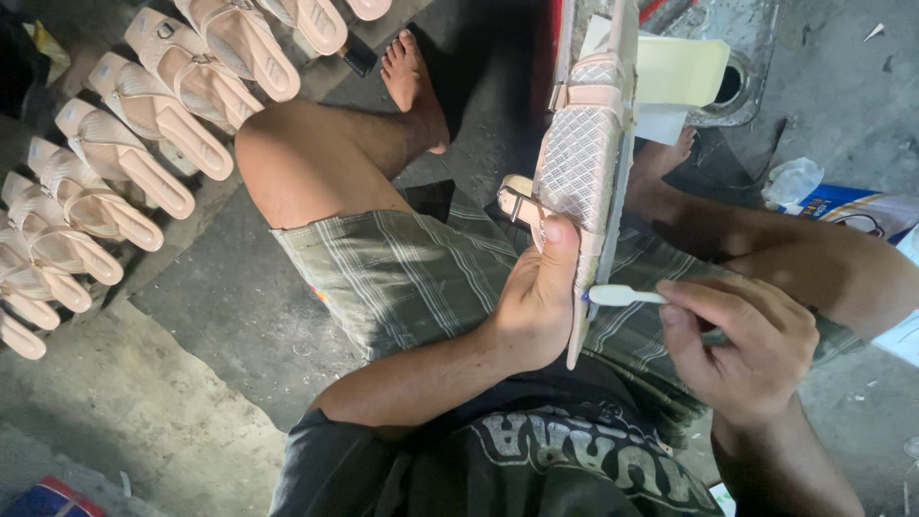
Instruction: The person sits on the floor and scrubs the sole of a beige slipper using a toothbrush. They repeatedly dip the toothbrush into a small container of liquid and scrub the textured surface of the slipper sole. The person handles the slipper with one hand while scrubbing with the other, occasionally rotating the slipper to access different areas.
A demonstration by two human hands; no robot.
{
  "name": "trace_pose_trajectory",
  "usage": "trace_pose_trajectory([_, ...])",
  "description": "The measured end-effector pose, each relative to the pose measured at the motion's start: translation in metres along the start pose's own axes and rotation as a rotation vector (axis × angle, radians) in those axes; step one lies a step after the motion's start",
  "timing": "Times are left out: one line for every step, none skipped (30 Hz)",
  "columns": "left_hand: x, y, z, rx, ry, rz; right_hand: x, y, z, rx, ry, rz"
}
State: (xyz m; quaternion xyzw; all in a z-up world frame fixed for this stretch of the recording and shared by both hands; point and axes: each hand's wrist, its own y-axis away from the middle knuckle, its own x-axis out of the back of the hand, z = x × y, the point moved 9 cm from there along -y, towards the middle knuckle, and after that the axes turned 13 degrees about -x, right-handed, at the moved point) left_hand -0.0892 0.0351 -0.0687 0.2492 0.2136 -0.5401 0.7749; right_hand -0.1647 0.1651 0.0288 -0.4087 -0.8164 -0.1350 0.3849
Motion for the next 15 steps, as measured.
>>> trace_pose_trajectory([-0.001,0.0,-0.002,0.009,0.014,0.001,0.0,0.0,0.0,0.011,-0.024,0.012])
trace_pose_trajectory([0.0,0.0,-0.003,0.018,0.044,0.028,0.0,0.0,0.0,0.022,-0.048,0.026])
trace_pose_trajectory([0.001,-0.001,-0.006,0.027,0.074,0.056,0.001,0.001,-0.001,0.034,-0.072,0.039])
trace_pose_trajectory([0.002,-0.002,-0.007,0.034,0.104,0.088,-0.002,0.001,-0.002,0.046,-0.078,0.018])
trace_pose_trajectory([0.005,-0.003,-0.009,0.045,0.087,0.11,-0.004,0.002,-0.004,0.059,-0.083,-0.004])
trace_pose_trajectory([0.009,-0.004,-0.011,0.054,0.07,0.132,-0.006,0.003,-0.006,0.074,-0.089,-0.025])
trace_pose_trajectory([0.013,-0.005,-0.012,0.064,0.054,0.154,-0.007,0.004,-0.007,0.066,-0.108,-0.046])
trace_pose_trajectory([0.016,-0.007,-0.015,0.08,0.076,0.179,-0.008,0.005,-0.009,0.058,-0.125,-0.067])
trace_pose_trajectory([0.02,-0.009,-0.017,0.096,0.098,0.204,-0.009,0.005,-0.011,0.05,-0.143,-0.087])
trace_pose_trajectory([0.022,-0.011,-0.02,0.111,0.121,0.226,-0.01,0.005,-0.012,0.023,-0.15,-0.074])
trace_pose_trajectory([0.022,-0.012,-0.022,0.128,0.204,0.241,-0.012,0.004,-0.013,-0.003,-0.157,-0.061])
trace_pose_trajectory([0.02,-0.014,-0.024,0.147,0.286,0.249,-0.014,0.004,-0.013,-0.03,-0.162,-0.043])
trace_pose_trajectory([0.018,-0.016,-0.025,0.166,0.368,0.258,-0.017,0.004,-0.02,0.043,-0.154,-0.009])
trace_pose_trajectory([0.017,-0.017,-0.025,0.184,0.393,0.272,-0.022,0.004,-0.026,0.114,-0.143,0.029])
trace_pose_trajectory([0.017,-0.019,-0.024,0.202,0.418,0.286,-0.023,0.004,-0.031,0.185,-0.132,0.065])
